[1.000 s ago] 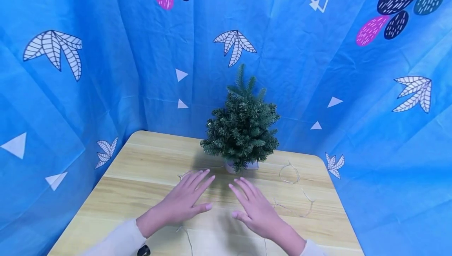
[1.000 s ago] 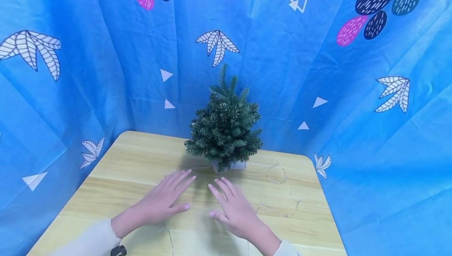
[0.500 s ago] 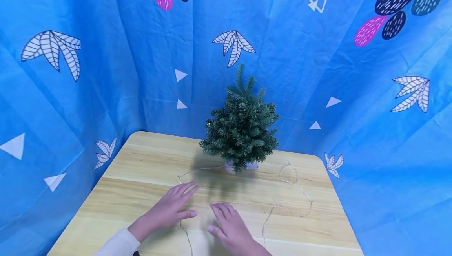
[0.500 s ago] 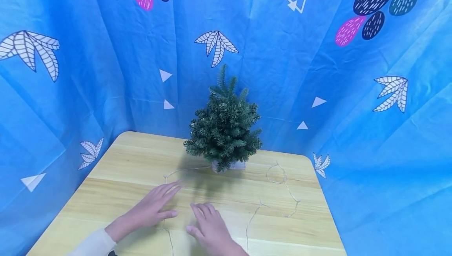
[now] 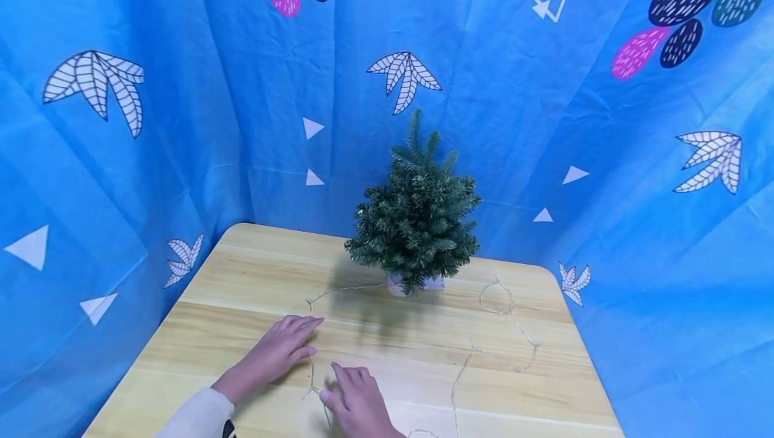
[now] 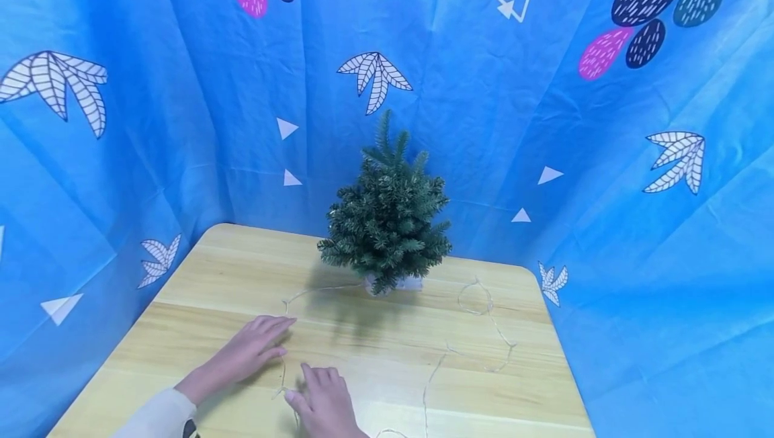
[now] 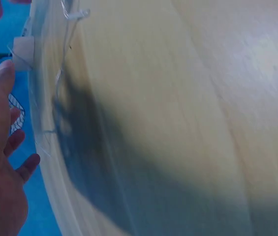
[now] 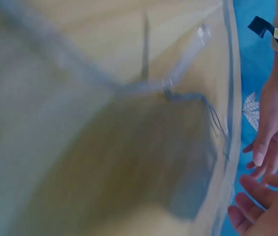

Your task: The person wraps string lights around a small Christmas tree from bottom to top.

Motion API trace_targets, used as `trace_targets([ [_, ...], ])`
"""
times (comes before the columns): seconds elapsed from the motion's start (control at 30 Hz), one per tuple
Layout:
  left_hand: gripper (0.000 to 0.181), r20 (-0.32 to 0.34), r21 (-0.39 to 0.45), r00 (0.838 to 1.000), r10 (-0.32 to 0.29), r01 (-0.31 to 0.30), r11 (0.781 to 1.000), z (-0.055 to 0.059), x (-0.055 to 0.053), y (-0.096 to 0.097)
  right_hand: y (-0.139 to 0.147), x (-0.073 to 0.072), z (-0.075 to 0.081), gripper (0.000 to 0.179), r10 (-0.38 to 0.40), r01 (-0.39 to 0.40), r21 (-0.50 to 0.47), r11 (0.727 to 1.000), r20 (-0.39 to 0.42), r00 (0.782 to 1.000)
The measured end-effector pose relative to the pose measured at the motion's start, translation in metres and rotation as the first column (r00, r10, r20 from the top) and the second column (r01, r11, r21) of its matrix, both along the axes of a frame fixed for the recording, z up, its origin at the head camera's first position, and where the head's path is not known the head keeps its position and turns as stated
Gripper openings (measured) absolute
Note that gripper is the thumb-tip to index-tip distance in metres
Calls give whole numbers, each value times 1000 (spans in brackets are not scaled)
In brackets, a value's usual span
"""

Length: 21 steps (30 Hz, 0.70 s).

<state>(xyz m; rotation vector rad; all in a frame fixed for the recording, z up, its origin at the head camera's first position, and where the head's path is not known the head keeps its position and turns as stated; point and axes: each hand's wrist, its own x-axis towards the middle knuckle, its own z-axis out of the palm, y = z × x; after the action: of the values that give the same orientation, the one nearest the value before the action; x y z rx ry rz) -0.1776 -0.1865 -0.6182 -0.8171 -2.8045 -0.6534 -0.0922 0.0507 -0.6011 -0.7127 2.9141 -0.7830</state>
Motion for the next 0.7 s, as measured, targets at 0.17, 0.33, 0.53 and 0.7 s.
trace_targets([
  [0.17, 54, 24, -9, 1000, 16, -15, 1000, -3, -1, -8, -13, 5, -9, 64, -88, 89, -1, 996, 77, 993],
  [0.33, 46, -45, -28, 999, 6, -8, 1000, -10, -5, -12, -21, 5, -17, 57, -145, 144, 32, 989, 31, 989],
  [0.53, 33, -139, -16, 990, -23, 21, 1000, -18, -10, -14, -25, 5, -26, 43, -187, 192, 44, 980, -93, 978],
  [0.7, 22, -151, -32, 988, -4, -1, 999, -23, -12, -16, -31, 5, -29, 28, -217, 226, 67, 972, -119, 969],
])
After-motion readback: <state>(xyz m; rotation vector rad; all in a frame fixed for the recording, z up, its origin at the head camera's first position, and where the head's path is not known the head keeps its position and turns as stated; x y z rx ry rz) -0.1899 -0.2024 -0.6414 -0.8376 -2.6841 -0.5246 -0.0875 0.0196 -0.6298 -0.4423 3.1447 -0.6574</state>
